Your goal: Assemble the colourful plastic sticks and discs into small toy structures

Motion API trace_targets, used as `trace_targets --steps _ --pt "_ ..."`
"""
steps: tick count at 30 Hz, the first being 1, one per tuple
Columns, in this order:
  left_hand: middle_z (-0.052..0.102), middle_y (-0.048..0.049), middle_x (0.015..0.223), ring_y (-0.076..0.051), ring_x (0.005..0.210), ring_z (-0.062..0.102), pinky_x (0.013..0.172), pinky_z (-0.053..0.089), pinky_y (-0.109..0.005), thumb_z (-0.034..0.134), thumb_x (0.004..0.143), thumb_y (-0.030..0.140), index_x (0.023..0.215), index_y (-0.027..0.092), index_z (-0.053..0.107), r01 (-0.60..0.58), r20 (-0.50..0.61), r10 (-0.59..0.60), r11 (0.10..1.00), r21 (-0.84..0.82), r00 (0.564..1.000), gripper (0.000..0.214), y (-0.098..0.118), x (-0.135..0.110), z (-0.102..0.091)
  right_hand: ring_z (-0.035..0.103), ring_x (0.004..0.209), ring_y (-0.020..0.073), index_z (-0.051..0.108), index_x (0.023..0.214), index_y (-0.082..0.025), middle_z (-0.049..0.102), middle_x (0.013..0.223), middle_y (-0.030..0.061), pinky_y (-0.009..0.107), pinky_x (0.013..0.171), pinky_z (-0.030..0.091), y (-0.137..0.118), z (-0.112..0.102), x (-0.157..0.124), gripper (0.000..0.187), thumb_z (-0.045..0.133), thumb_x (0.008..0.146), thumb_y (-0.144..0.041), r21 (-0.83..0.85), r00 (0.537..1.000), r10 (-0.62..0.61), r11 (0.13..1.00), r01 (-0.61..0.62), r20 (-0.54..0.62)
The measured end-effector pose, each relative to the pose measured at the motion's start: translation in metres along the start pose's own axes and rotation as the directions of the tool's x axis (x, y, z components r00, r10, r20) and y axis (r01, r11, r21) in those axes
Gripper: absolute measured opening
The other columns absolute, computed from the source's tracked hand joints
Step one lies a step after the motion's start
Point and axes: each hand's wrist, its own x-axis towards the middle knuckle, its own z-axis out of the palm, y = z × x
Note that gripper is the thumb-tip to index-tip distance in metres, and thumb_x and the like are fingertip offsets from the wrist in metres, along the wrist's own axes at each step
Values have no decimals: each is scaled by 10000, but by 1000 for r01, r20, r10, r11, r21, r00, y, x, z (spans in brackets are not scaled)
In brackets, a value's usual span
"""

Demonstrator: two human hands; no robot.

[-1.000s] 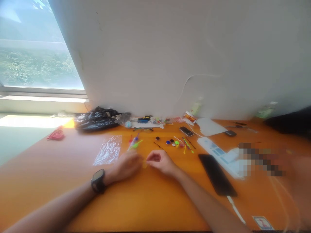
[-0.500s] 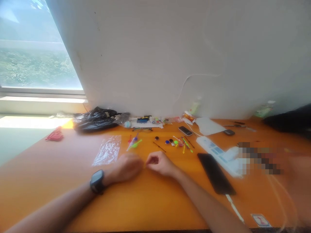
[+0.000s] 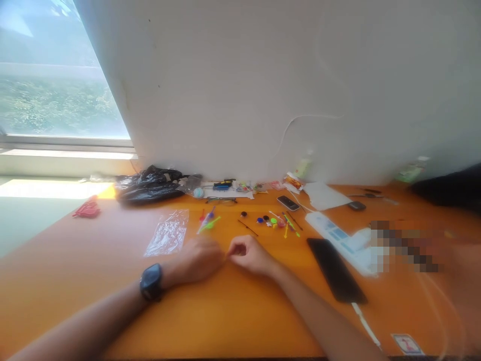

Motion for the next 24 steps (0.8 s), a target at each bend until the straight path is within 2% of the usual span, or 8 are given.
trace_targets --steps 4,9,16,24 --pt "641 -37 796 -172 716 594 661 430 -331 547 1006 228 848 213 612 -17 0 17 999 46 1000 172 2 0 6 593 706 154 712 746 -176 682 766 17 255 644 442 0 1 -1 66 715 808 -197 -104 996 -85 991 84 -12" --pt "644 -45 785 -180 712 600 675 417 -346 533 1020 235 836 209 603 -48 21 45 992 113 999 198 10 1 9 586 718 157 684 723 -179 659 763 10 252 645 429 3 2 -1 78 679 789 -138 -126 993 -120 985 119 0" --pt "691 -48 839 -199 748 619 660 401 -346 585 975 276 851 212 592 -4 83 -6 992 124 997 140 16 3 2 569 690 139 679 731 -173 651 751 -1 243 641 422 4 4 -1 70 675 779 -122 -126 994 -112 986 111 0" --pt "684 -41 822 -197 738 606 646 383 -341 587 969 278 834 213 576 11 56 -18 993 119 998 150 12 0 6 567 664 132 701 832 -173 671 763 0 242 628 439 -4 4 -1 62 707 858 -229 -108 998 -51 993 53 25"
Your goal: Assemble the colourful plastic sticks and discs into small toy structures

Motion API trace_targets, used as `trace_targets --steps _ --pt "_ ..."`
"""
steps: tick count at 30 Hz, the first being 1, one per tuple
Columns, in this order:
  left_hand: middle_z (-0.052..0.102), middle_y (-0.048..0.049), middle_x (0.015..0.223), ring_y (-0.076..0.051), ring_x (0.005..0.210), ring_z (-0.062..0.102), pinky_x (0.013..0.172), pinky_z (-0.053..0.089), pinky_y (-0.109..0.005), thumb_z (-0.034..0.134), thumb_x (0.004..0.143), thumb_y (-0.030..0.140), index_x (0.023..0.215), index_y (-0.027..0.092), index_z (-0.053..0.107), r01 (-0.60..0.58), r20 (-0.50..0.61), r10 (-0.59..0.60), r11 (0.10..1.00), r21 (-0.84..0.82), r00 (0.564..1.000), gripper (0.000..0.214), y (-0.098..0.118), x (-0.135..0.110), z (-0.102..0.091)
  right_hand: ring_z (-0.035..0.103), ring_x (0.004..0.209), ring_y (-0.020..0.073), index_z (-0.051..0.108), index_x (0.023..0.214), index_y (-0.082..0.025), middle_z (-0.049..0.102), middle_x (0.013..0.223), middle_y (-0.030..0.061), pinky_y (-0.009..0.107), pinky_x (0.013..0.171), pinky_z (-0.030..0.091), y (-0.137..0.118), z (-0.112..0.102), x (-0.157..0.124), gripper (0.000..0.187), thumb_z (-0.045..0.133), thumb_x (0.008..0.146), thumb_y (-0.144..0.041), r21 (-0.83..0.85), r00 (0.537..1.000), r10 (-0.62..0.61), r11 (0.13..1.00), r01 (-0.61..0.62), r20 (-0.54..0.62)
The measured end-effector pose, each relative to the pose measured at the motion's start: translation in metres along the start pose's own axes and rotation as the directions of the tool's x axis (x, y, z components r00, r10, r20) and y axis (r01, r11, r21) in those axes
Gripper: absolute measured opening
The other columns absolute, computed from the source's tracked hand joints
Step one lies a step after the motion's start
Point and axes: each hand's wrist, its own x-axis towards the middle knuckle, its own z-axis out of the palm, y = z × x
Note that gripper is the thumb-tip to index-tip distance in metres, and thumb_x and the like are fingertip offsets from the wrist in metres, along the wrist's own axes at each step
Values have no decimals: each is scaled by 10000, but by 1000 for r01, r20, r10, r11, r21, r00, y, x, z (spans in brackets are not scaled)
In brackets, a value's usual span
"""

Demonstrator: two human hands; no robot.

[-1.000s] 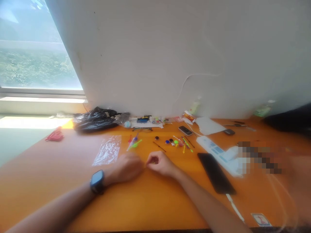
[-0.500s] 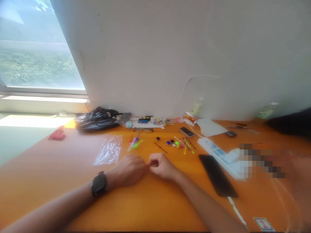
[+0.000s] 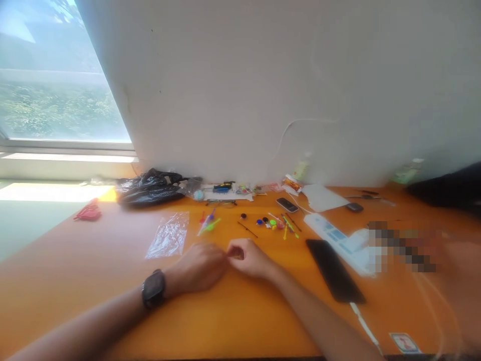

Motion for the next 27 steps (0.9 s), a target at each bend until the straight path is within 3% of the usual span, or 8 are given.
trace_targets --steps 6,19,24,27 --pt "689 -44 861 -199 770 605 675 401 -350 591 970 271 837 211 563 -13 2 13 1000 8 1000 148 2 -1 1 585 705 144 726 832 -171 678 796 18 254 655 453 0 -5 0 88 717 866 -252 -73 999 -27 997 26 -17" --pt "693 -60 947 -234 886 627 779 472 -375 621 927 289 944 223 579 -23 -6 23 997 -68 1000 80 -4 0 -1 562 682 141 731 831 -150 657 770 20 259 642 428 6 -5 3 147 729 857 -295 11 1000 -3 1000 3 -1" --pt "707 -84 1170 -264 994 662 870 522 -416 678 901 396 1144 233 616 0 -52 -7 989 -146 999 299 -3 2 -12 558 675 141 730 843 -155 673 782 27 256 626 423 0 -7 2 205 730 884 -356 -2 1000 -6 1000 6 10" --pt "682 -105 1281 -285 1099 676 935 544 -431 699 900 428 1303 242 577 4 -136 -31 981 -194 990 461 -2 2 -21 561 674 142 743 918 -168 699 825 35 258 625 429 -5 -14 2 281 666 952 -436 -44 998 8 999 -11 -69"
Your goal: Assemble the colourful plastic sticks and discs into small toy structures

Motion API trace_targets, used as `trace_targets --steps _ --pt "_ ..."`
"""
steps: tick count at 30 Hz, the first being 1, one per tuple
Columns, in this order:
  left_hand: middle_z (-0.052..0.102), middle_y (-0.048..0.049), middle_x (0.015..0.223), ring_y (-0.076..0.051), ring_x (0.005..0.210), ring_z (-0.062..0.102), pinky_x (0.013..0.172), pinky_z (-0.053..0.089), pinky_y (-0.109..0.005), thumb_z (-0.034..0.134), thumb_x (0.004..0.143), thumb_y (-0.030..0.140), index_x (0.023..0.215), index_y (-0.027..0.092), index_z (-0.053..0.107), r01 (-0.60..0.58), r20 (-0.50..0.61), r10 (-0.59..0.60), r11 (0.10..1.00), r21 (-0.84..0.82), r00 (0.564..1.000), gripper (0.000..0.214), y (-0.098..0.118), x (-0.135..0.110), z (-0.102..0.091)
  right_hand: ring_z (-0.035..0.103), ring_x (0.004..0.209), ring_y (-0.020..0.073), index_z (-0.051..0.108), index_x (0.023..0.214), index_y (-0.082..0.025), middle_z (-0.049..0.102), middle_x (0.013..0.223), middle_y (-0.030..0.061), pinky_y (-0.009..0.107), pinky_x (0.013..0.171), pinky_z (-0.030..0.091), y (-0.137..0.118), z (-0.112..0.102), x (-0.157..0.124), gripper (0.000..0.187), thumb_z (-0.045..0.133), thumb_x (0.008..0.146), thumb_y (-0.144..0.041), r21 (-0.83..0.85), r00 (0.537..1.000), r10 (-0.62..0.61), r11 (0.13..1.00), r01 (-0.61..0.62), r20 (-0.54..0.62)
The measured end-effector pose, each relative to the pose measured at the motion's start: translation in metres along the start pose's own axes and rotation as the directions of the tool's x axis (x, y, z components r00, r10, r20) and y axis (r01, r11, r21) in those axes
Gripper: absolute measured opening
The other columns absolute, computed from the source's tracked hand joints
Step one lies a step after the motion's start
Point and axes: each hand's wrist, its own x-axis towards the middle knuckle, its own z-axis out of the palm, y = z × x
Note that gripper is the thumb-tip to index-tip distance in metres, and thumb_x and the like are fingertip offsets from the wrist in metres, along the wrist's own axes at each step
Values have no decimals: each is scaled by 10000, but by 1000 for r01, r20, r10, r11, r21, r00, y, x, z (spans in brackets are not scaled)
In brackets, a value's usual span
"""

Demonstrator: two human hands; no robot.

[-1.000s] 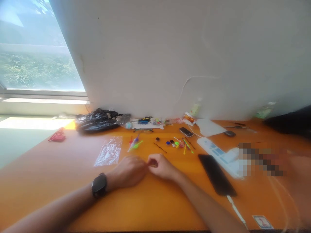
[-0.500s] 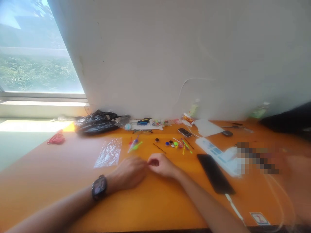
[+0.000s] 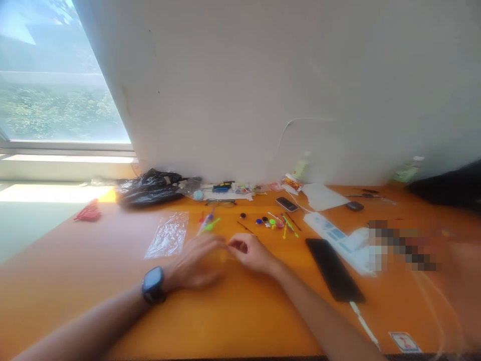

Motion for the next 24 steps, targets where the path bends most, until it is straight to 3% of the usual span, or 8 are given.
trace_targets --steps 5,9,11,12,14,16,19,24 --pt "672 -124 1290 -290 1205 657 1009 536 -434 643 970 329 1340 238 540 73 -223 -75 997 -14 972 394 -2 -5 -6 562 593 138 721 966 -169 749 925 74 263 534 421 0 -13 4 406 576 990 -548 48 978 92 995 -84 -186" --pt "668 -126 1249 -269 1160 656 987 535 -428 512 1034 247 1314 235 544 157 -304 -162 987 -40 939 282 -6 -9 -4 492 466 98 676 997 -168 780 1033 119 254 439 372 -13 -17 -1 440 605 948 -599 109 948 267 962 -251 -174" --pt "672 -119 1230 -261 1136 658 974 537 -420 485 1048 244 1304 235 551 176 -311 -183 983 -54 933 264 -8 -9 -3 429 411 76 660 1046 -171 796 1003 120 241 404 330 -27 -19 -7 466 605 940 -621 111 934 353 932 -345 -57" --pt "675 -116 1228 -258 1134 660 975 537 -419 476 1053 244 1300 236 554 180 -315 -188 982 -57 930 259 -8 -9 -3 394 389 73 655 1091 -172 804 927 108 234 393 306 -34 -20 -10 487 583 951 -633 119 927 372 919 -376 58" --pt "681 -114 1235 -257 1143 663 986 535 -420 471 1057 245 1298 237 557 179 -315 -188 982 -57 930 256 -8 -9 -2 295 352 72 664 1145 -157 776 713 73 227 381 232 -46 -23 -14 531 494 993 -637 184 894 308 907 -379 327" --pt "684 -117 1252 -260 1153 666 993 535 -425 475 1057 246 1295 236 558 174 -306 -180 984 -46 935 253 -7 -8 -2 230 339 72 678 1117 -146 712 569 35 230 380 165 -53 -26 -15 534 474 998 -624 278 890 232 893 -355 392" --pt "689 -126 1262 -269 1150 675 977 543 -429 494 1050 254 1279 232 567 162 -297 -161 987 -23 941 241 -6 -8 -3 220 348 73 672 1013 -151 640 493 -3 236 395 118 -53 -28 -12 491 520 964 -615 359 940 252 876 -323 231" --pt "723 -99 1116 -262 1043 697 910 556 -413 567 1015 261 1207 226 601 126 -280 -127 992 -21 952 199 -6 -5 -1 235 379 74 661 930 -160 590 470 -24 239 432 128 -40 -28 -4 463 574 926 -615 381 949 311 872 -309 59"
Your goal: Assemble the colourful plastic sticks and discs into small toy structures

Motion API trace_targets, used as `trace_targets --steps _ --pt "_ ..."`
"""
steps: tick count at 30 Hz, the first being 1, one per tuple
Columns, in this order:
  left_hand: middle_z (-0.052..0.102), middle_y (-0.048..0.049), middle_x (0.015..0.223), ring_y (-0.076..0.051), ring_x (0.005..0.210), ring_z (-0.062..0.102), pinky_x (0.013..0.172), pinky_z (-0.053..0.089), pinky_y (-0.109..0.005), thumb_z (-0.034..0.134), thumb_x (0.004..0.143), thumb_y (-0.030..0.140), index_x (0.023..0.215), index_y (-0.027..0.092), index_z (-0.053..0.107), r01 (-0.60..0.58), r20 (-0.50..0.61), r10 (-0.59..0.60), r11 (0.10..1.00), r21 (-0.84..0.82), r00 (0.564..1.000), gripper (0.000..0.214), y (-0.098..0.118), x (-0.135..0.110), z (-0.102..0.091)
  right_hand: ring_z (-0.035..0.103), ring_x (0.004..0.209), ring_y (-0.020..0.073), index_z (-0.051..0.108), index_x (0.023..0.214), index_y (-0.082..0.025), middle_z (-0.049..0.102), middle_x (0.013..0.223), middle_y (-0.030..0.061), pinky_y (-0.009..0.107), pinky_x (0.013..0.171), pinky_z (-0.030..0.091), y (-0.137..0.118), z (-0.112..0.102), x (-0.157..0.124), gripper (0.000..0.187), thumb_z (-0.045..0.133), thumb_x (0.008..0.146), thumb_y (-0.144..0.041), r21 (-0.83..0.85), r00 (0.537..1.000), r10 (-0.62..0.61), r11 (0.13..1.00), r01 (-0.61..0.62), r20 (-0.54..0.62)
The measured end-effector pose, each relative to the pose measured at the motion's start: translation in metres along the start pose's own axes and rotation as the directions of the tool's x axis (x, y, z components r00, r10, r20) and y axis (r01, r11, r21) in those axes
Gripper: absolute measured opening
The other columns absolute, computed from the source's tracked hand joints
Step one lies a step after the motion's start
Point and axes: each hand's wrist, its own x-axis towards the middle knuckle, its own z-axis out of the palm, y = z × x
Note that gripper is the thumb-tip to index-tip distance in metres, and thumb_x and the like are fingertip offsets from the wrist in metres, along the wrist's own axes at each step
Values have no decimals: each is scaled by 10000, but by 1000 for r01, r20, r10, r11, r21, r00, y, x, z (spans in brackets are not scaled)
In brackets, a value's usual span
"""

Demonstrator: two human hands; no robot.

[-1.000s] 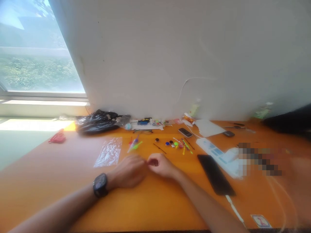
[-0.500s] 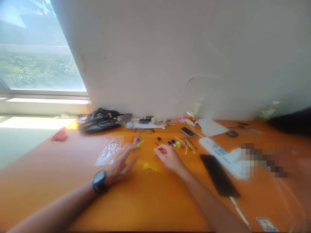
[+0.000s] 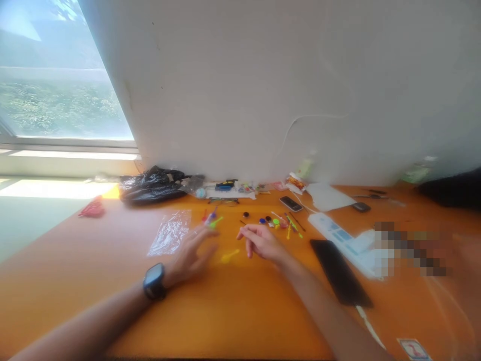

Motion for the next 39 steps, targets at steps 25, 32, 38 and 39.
trace_targets --steps 25,32,38,39 --pt "730 -77 1208 -277 1107 677 969 539 -432 700 923 362 1261 294 681 -98 405 150 984 -148 902 345 0 1 6 497 523 128 688 838 -165 551 534 -39 266 599 350 33 8 16 442 636 918 -597 -138 994 -99 986 92 -45" --pt "736 -61 967 -217 889 687 816 528 -375 564 1016 292 1060 249 711 -143 369 146 989 -36 918 160 -5 -3 14 508 528 133 683 832 -165 558 548 -31 266 601 362 38 9 19 453 636 914 -608 -148 994 -100 985 93 -41" --pt "697 -45 841 -218 825 650 772 513 -387 546 1032 284 901 237 685 -128 288 83 982 141 954 196 -15 -2 16 517 533 139 683 829 -172 554 555 -29 267 596 380 41 9 20 470 625 913 -631 -191 993 -113 976 103 -45" --pt "697 -47 838 -225 840 647 780 513 -395 552 1034 283 875 231 677 -111 267 60 977 183 962 209 -17 -1 15 514 531 140 680 826 -172 551 554 -28 267 589 379 42 9 20 475 627 907 -637 -197 992 -116 975 104 -47"
